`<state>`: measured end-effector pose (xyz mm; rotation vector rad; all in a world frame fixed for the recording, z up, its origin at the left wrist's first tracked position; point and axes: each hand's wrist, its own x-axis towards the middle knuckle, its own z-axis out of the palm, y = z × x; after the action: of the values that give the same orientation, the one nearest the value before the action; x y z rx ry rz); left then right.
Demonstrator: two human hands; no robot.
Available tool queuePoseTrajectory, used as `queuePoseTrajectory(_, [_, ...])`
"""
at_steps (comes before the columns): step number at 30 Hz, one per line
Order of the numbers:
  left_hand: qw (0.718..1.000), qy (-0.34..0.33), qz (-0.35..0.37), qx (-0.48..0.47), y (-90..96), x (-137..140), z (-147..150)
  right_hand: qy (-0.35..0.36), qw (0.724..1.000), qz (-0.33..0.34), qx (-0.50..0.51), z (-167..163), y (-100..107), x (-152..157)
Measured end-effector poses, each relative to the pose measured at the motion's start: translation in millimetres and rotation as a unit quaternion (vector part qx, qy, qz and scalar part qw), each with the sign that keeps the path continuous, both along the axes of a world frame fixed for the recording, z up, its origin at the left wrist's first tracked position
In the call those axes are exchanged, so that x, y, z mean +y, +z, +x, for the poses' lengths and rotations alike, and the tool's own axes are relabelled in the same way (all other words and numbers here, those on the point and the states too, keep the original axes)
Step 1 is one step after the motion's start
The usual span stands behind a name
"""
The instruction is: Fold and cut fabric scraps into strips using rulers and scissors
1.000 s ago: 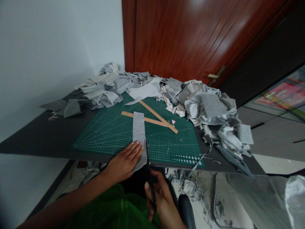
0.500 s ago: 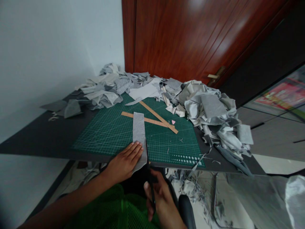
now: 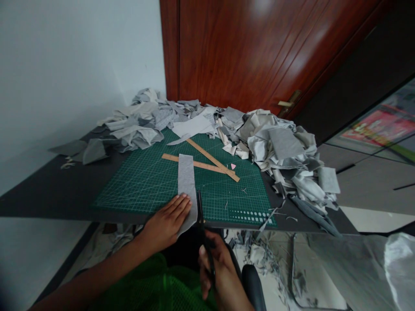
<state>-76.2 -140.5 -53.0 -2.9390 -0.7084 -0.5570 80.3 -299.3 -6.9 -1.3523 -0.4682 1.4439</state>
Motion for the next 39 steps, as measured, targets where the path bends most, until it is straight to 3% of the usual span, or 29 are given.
queuePoseTrajectory(6, [0.999, 0.002, -0.038, -0.017, 6.0, 4.4, -1.1, -0.158, 0.987, 0.005, 0.008, 37.3, -2.1, -11.4])
queuePoseTrajectory(11, [0.997, -0.004, -0.061, -0.036, 8.5, 6.3, -2.1, -0.305, 0.951, 0.028, -0.031, 93.3, -5.0, -27.2])
queuePoseTrajectory(14, [0.997, -0.001, -0.070, -0.031, 9.6, 6.2, -2.3, -0.344, 0.935, 0.048, -0.076, 108.4, -7.6, -38.3])
queuePoseTrajectory(16, [0.997, 0.000, -0.073, -0.023, 9.9, 6.4, -2.1, -0.314, 0.941, 0.063, -0.107, 107.5, -8.9, -43.3])
queuePoseTrajectory(20, [0.997, 0.015, -0.077, -0.012, 12.0, 7.1, -0.3, -0.179, 0.966, 0.049, -0.180, 105.9, -12.4, -35.1])
queuePoseTrajectory(22, [0.996, 0.024, -0.083, -0.002, 16.3, 7.8, 0.5, -0.121, 0.960, 0.044, -0.249, 117.3, -14.7, -19.8])
queuePoseTrajectory(27, [0.993, 0.011, -0.115, 0.022, 39.6, 18.6, 2.5, -0.050, 0.885, 0.046, -0.460, 177.3, -12.7, 36.2])
queuePoseTrajectory(31, [0.987, -0.010, -0.155, 0.032, 57.8, 42.0, 10.9, -0.034, 0.751, 0.012, -0.660, 220.6, -8.7, 73.7])
queuePoseTrajectory(33, [0.986, -0.019, -0.162, 0.034, 62.7, 57.4, 18.8, -0.022, 0.706, -0.009, -0.708, 235.3, -11.6, 84.3])
queuePoseTrajectory(36, [0.983, -0.038, -0.166, 0.060, 66.1, 82.9, 32.8, -0.015, 0.682, -0.017, -0.731, 252.9, -21.6, 91.0])
queuePoseTrajectory(39, [0.979, -0.062, -0.171, 0.095, 67.4, 108.6, 46.3, 0.002, 0.696, -0.004, -0.718, 267.3, -28.9, 93.8])
